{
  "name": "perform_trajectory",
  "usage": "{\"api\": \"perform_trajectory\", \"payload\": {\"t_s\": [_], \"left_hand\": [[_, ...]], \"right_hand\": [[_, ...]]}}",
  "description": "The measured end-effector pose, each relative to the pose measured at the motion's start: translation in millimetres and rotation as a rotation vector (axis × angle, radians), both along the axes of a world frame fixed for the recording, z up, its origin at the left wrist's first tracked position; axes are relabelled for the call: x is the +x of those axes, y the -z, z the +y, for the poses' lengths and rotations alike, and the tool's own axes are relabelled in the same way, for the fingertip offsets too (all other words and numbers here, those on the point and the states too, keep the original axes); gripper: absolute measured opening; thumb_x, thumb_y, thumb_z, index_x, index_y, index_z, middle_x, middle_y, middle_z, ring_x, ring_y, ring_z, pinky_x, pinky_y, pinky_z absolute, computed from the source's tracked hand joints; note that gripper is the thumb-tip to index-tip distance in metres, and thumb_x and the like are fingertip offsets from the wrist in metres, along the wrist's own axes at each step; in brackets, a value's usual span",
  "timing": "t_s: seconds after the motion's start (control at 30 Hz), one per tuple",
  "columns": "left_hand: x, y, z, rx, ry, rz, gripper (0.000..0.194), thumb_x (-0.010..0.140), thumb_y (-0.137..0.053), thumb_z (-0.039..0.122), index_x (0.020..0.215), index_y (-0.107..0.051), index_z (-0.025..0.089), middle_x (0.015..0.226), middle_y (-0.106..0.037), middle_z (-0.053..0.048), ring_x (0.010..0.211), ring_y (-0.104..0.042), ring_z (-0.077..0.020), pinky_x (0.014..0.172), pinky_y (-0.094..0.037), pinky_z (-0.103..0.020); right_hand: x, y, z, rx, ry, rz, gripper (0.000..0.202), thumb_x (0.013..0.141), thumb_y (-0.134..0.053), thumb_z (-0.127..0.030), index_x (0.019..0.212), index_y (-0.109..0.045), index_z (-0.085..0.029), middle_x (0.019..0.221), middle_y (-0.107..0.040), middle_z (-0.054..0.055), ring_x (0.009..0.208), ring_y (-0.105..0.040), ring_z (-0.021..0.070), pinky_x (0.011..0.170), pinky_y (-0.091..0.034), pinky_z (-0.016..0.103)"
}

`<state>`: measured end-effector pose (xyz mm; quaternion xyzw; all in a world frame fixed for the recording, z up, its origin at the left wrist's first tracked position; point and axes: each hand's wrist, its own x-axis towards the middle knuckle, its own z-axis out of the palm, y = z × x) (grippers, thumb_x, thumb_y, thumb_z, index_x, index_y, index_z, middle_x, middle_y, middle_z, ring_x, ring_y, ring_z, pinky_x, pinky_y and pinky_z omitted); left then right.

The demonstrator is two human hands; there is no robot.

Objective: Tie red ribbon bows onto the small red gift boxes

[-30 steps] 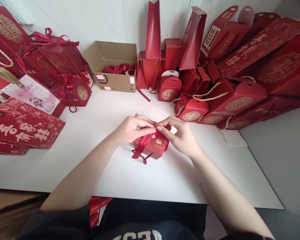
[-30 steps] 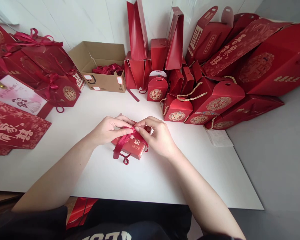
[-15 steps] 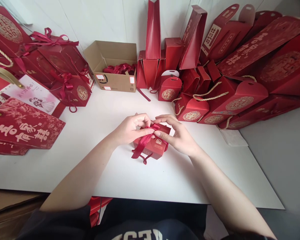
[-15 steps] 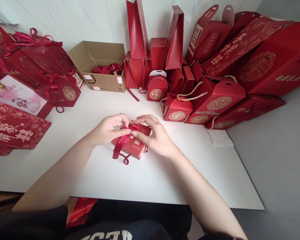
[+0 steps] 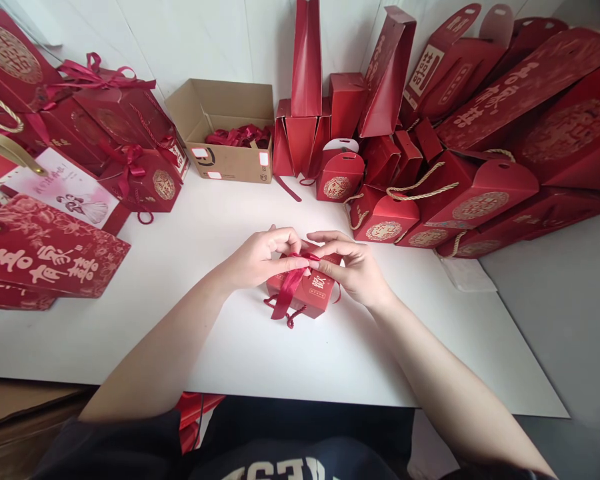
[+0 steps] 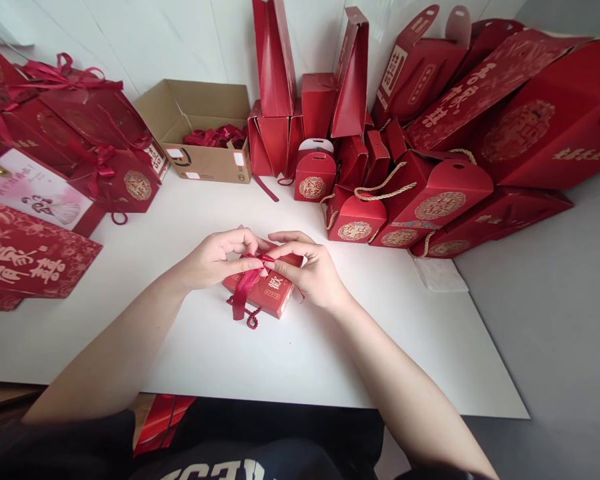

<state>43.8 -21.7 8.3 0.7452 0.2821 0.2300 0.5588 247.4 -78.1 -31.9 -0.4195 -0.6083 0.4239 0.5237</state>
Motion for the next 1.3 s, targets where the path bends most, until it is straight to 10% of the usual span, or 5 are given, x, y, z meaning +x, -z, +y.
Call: {"api": "perform_trajectory", "payload": {"t_s": [0.23, 1.3], "left_hand": [[-1, -1.6, 2, -0.022, 0.041, 0.016, 0.023, 0.089, -0.062, 0.034, 0.080, -0.049, 0.017, 0.100, -0.068, -0.007, 0.097, -0.065, -0.0185, 0.081, -0.050, -0.031], [-1, -0.6, 2, -0.023, 0.051, 0.035, 0.023, 0.090, -0.061, 0.034, 0.082, -0.048, 0.017, 0.095, -0.062, -0.005, 0.094, -0.061, -0.0172, 0.080, -0.048, -0.030]], "right_hand": [[5, -5.2, 0, 0.234, -0.014, -0.206, 0.007, 0.088, -0.068, -0.024, 0.086, -0.074, -0.027, 0.083, -0.069, 0.001, 0.079, -0.061, 0.0171, 0.079, -0.051, 0.038], [11, -13.6, 3, 0.281, -0.095, -0.244, 0.009, 0.085, -0.073, -0.024, 0.094, -0.075, -0.024, 0.085, -0.070, 0.003, 0.072, -0.060, 0.0153, 0.072, -0.049, 0.035]]}}
